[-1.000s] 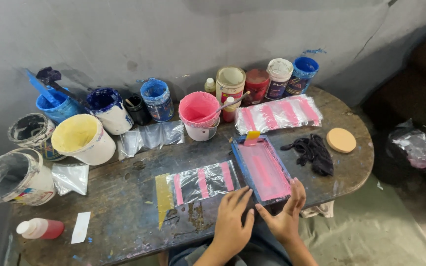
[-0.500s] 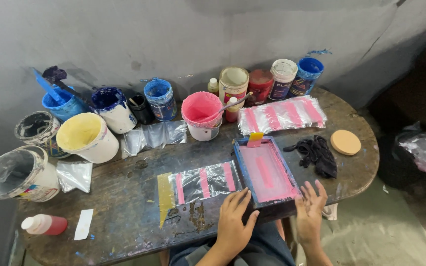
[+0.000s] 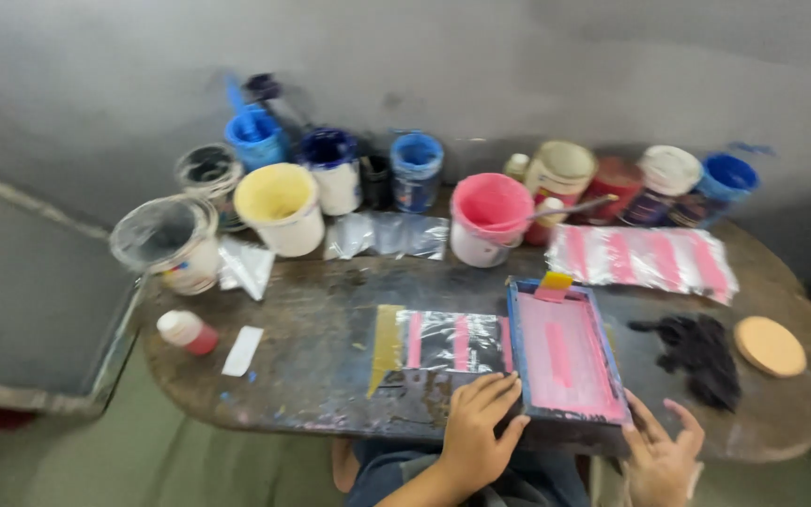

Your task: Applying pink ink to a screen frame using a spreader and brush, followed by cleaning the work surface and handling plastic strips.

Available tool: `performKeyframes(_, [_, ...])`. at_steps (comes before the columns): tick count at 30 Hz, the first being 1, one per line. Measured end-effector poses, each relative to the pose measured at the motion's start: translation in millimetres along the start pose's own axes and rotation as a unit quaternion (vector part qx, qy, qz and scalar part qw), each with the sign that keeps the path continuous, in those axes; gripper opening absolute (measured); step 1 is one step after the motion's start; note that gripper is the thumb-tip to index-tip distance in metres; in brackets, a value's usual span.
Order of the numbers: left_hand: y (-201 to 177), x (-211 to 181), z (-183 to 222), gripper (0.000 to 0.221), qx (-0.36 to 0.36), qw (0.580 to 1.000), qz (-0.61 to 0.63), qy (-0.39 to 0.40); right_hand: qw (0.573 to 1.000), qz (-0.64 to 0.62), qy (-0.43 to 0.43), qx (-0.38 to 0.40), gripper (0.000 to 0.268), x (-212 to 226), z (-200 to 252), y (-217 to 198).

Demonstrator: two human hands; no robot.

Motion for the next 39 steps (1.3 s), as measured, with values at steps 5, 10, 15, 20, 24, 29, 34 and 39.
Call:
performKeyframes(5, [-64, 3, 34, 0.036, -0.076, 0.996, -0.048, 0.009, 0.998, 0.048, -0.037, 0.034, 0.056, 15, 29, 60])
performKeyframes(10, [-126, 24, 83, 0.036, -0.14, 0.977, -0.159, -0.004, 0.99, 0.064, 0.013, 0.124, 0.066, -5, 44, 132])
performKeyframes(15, [-174, 65, 131, 0.04, -0.168, 0.941, -0.28, -0.083, 0.96, 0.037, 0.1, 0.26, 0.061, -34, 68, 226])
performKeyframes(20, [-226, 102, 145, 0.041, -0.151, 0.935, -0.292, -0.135, 0.946, 0.014, 0.103, 0.308, 0.065, -88, 91, 277])
performKeyframes(24, [-255, 128, 150, 0.042, -0.155, 0.919, -0.328, -0.156, 0.931, -0.033, 0.07, 0.358, 0.064, -90, 117, 303])
performKeyframes(29, [-264, 153, 162, 0.043, -0.133, 0.897, -0.35, -0.233, 0.925, -0.007, 0.053, 0.376, 0.057, -93, 136, 312])
performKeyframes(34, [-260, 153, 164, 0.038, -0.137, 0.856, -0.442, -0.23, 0.923, -0.003, 0.057, 0.38, 0.057, -96, 131, 303])
performKeyframes(39, [-267, 116, 138, 0.04, -0.241, 0.807, -0.521, -0.14, 0.929, 0.154, -0.149, 0.303, 0.033, -39, 103, 274])
Point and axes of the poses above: each hand's wrist, its own z-axis away from the middle knuckle, its own y-axis out of the palm, x = y × z, the point moved 7 cm from there along -z, towards the middle knuckle, and after that the axes turned 10 degrees about y, right-handed, at the moved point
